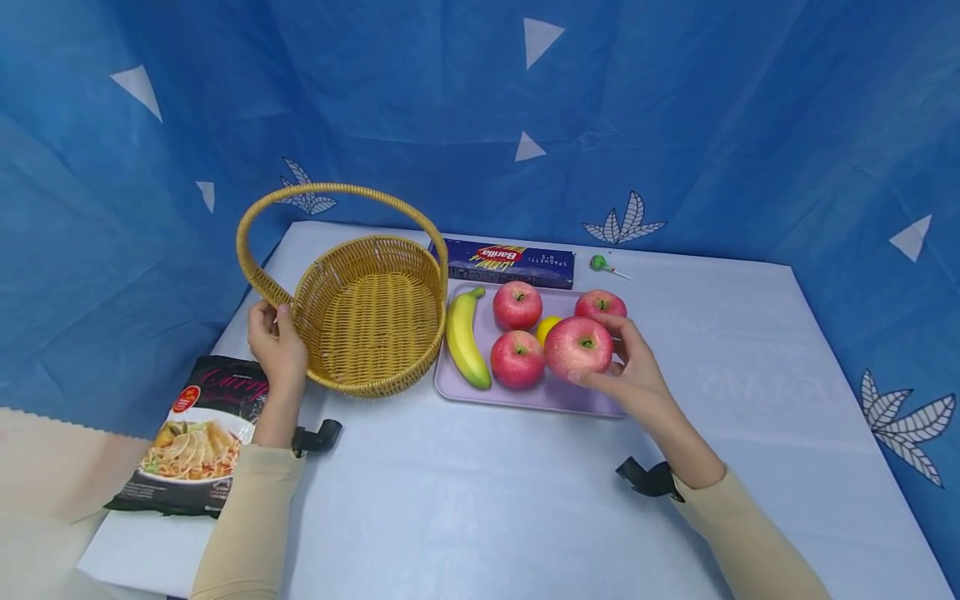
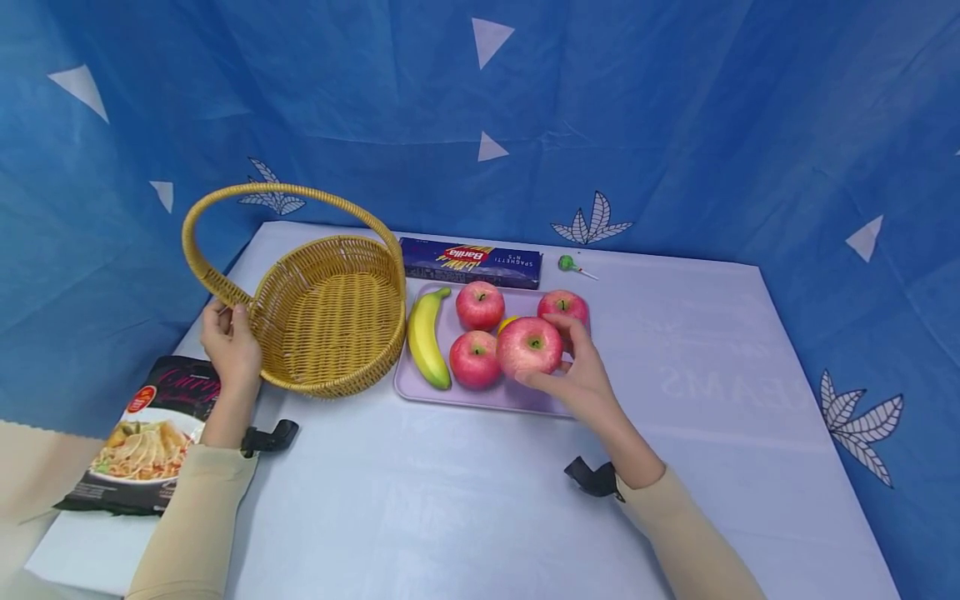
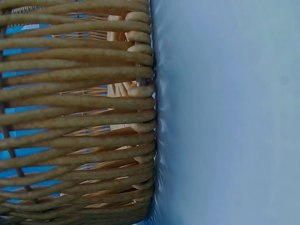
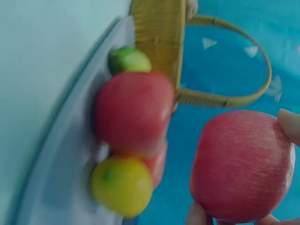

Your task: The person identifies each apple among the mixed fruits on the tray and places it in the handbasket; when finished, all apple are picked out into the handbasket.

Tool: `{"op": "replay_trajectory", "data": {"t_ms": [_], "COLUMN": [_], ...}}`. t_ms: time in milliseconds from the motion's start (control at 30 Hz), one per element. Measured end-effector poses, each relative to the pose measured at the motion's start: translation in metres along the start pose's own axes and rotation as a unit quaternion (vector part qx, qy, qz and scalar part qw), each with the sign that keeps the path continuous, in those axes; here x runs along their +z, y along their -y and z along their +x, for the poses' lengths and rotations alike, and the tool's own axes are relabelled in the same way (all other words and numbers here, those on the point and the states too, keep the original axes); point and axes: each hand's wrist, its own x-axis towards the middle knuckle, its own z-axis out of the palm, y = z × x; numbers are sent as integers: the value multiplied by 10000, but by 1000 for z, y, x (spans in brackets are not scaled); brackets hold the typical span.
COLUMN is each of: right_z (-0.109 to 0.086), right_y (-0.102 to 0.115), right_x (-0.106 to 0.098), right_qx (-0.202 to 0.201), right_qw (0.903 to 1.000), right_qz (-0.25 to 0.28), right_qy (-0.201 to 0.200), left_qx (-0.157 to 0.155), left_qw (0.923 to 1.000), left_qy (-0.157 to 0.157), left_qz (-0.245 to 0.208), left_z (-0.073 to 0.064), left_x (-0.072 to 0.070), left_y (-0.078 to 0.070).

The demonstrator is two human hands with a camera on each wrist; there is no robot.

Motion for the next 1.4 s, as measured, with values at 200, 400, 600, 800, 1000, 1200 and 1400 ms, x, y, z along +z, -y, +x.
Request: {"op": "replay_trajectory", "data": {"t_ms": [200,400,600,800,1000,1200,1400], "right_z": [10,24,43,63,87,112,133], "right_y": [25,51,72,85,93,98,94], "right_x": [26,60,100,146,189,220,242], "right_qx": [-382,-934,-1309,-1697,-1920,-1545,-1274], "right_qw": [9984,9906,9831,9772,9795,9866,9888], "right_qz": [205,538,630,694,145,-381,-725], "right_qy": [351,841,1117,1072,587,354,264], "left_qx": [-7,-14,-6,-30,-11,-62,-70], "left_qw": [10000,9999,9998,9998,9998,9998,9998], "left_qy": [30,42,35,22,-34,-40,-24], "left_qz": [51,165,181,196,192,189,166], "left_z": [-1,-1,-1,-2,-1,-1,-2], "left_x": [0,-1,-2,-2,-2,-1,-1], "left_y": [0,-1,-3,-4,-3,-2,-2]}}
